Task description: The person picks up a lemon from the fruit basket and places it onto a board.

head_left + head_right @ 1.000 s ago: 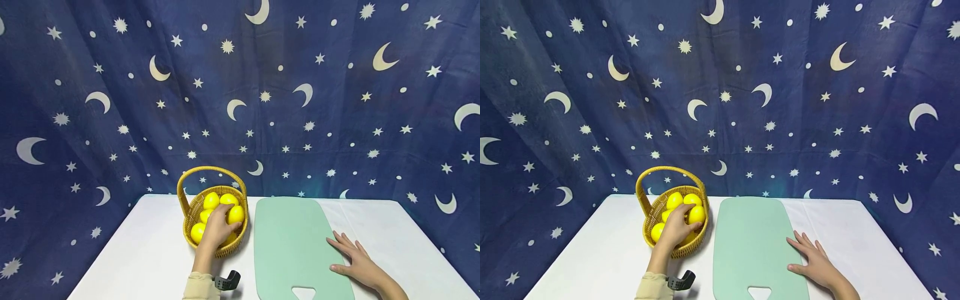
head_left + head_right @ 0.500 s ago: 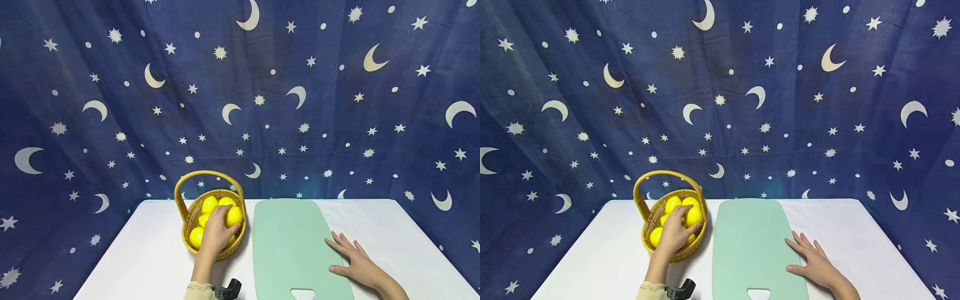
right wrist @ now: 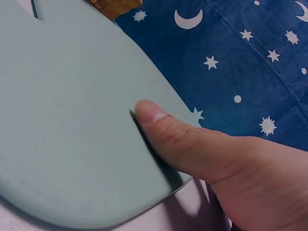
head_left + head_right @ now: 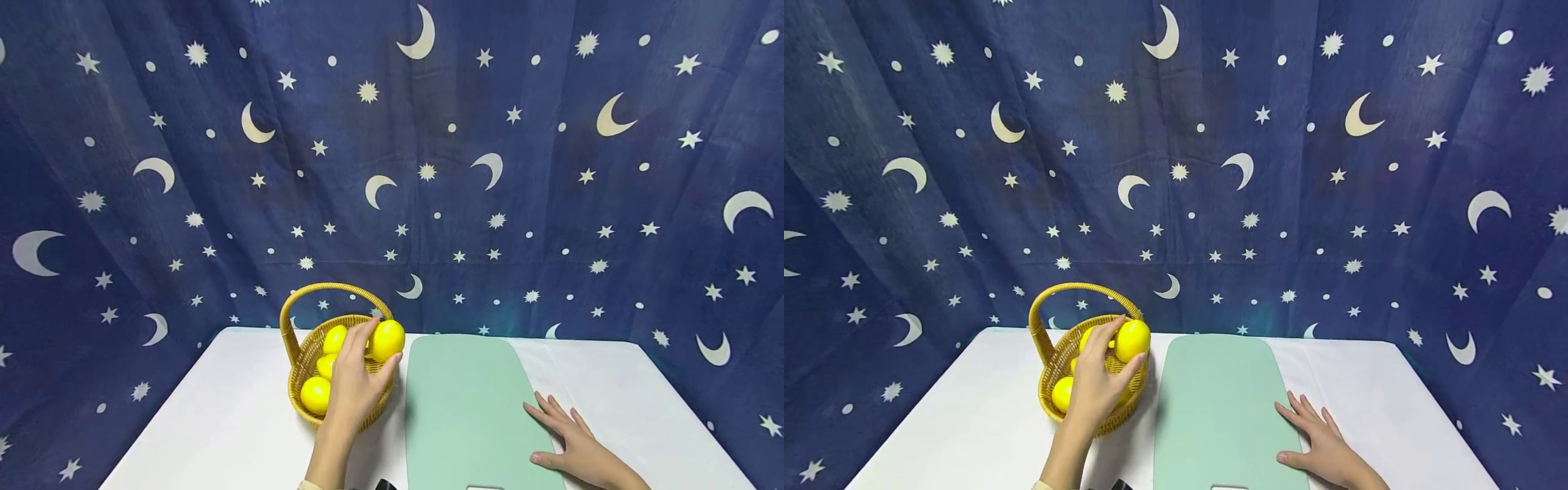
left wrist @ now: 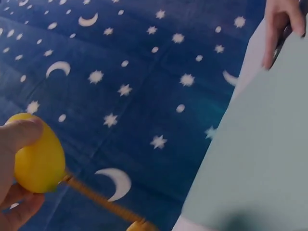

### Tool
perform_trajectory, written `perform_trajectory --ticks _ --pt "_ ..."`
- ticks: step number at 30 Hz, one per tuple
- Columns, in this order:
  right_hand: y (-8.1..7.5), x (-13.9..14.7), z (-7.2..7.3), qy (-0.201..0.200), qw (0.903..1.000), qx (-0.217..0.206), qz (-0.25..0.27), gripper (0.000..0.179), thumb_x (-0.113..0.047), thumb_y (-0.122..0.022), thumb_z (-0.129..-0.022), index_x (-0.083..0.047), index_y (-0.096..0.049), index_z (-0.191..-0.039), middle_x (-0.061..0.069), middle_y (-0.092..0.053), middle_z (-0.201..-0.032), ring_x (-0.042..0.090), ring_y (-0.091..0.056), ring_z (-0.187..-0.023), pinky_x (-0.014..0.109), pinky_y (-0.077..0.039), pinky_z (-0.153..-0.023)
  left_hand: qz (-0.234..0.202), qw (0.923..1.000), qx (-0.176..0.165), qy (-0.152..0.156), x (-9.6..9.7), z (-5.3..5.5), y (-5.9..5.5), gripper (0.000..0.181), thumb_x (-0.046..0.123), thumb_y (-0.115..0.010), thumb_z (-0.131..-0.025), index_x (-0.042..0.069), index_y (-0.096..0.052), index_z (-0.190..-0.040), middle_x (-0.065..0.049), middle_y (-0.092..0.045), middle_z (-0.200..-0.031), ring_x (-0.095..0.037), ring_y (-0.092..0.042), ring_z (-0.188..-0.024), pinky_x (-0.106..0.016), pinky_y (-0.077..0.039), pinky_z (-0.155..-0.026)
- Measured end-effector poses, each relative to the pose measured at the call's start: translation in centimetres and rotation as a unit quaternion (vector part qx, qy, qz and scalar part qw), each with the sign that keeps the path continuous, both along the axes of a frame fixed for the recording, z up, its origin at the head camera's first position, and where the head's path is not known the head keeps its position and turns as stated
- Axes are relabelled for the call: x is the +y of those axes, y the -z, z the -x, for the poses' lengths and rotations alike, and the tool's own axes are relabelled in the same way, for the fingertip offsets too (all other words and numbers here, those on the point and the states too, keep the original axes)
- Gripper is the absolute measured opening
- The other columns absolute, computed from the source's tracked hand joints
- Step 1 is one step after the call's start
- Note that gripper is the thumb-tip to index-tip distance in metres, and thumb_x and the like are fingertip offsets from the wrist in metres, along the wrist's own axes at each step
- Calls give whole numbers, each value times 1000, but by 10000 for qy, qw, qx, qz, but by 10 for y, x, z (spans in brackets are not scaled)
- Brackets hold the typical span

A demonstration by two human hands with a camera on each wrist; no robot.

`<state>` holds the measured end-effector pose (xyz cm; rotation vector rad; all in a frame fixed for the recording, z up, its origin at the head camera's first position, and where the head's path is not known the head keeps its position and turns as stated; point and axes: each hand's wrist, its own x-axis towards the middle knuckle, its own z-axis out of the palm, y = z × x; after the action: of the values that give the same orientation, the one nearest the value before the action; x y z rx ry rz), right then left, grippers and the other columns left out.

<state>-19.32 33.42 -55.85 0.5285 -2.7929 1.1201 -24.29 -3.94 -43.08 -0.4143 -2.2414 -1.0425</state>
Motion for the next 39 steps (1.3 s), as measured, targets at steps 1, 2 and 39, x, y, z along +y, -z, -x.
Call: perform_trajectory --ticks 1,2,39 --pt "2 -1 -1 -17 10000 47 22 75 -38 -75 -75 -4 -49 -136 35 -29 -146 -29 10 -125 64 20 -108 -16 9999 73 89 3 -1 1 64 23 -81 -75 18 -53 -132 2 -57 -123 -16 -57 -112 -35 -51 -95" --pt "3 -2 -2 -49 9999 111 15 74 -37 -76 -75 -4 -50 -136 36 -30 -145 -29 9 -125 65 20 -107 -27 9997 137 205 6 -2 2 63 23 -80 -76 19 -53 -132 2 -57 -123 -16 -57 -112 -34 -51 -94" --pt "1 -5 3 346 9989 -293 -87 68 -41 -70 -80 -10 -50 -137 31 -31 -147 -34 9 -118 70 10 -107 -661 9804 -1363 1261 73 67 121 73 8 -77 -75 17 -45 -140 -11 -45 -121 -18 -51 -103 -26 -49 -82"
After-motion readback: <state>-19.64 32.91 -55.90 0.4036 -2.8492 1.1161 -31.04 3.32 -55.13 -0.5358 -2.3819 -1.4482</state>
